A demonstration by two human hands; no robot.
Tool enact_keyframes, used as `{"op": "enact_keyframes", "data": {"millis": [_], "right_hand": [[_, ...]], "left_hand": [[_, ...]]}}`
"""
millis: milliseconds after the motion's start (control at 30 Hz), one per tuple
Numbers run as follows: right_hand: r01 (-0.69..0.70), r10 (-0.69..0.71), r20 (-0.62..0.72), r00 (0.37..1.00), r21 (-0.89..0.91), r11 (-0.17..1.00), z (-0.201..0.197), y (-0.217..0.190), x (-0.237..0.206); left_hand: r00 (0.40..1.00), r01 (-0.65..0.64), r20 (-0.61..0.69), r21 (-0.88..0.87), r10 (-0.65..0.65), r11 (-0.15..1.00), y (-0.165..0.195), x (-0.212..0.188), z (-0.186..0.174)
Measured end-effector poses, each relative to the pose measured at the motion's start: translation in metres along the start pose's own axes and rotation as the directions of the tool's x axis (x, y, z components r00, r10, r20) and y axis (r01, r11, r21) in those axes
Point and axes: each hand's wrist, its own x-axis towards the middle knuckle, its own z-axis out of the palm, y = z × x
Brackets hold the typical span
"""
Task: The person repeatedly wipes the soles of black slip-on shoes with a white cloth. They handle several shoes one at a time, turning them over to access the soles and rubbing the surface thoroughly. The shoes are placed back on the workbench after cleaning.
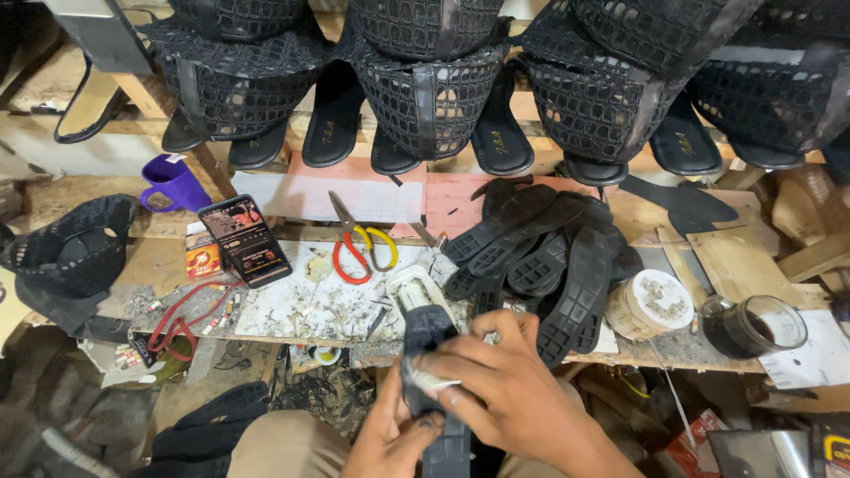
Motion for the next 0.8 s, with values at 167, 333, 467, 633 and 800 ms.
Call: {"op": "enact_keyframes", "data": {"millis": [167,333,467,633,800], "right_hand": [[-0.137,0.138,-0.055,0.989,0.028,0.990,0.003,0.007,0.001],[-0.345,0.375,-0.166,0.912,0.185,0.920,0.009,0.010,0.005],[-0.273,0.312,-0.090,0.946,0.304,0.913,0.010,0.016,0.006],[-0.213,0.240,-0.092,0.966,0.241,0.947,0.013,0.023,-0.002],[-0.169,0.167,0.032,0.985,0.328,0.930,0.023,0.012,-0.017]], "left_hand": [[0.972,0.022,0.220,-0.423,0.079,0.906,0.026,-0.004,0.010],[0.987,0.162,0.048,-0.298,-0.155,0.941,0.033,-0.010,0.015],[0.988,0.140,0.069,-0.079,-0.135,0.987,0.013,-0.009,0.006],[0.944,0.331,0.126,-0.400,-0.306,0.855,-0.007,0.006,-0.009],[0.902,0.269,-0.116,-0.603,-0.416,0.751,-0.016,0.011,-0.002]]}}
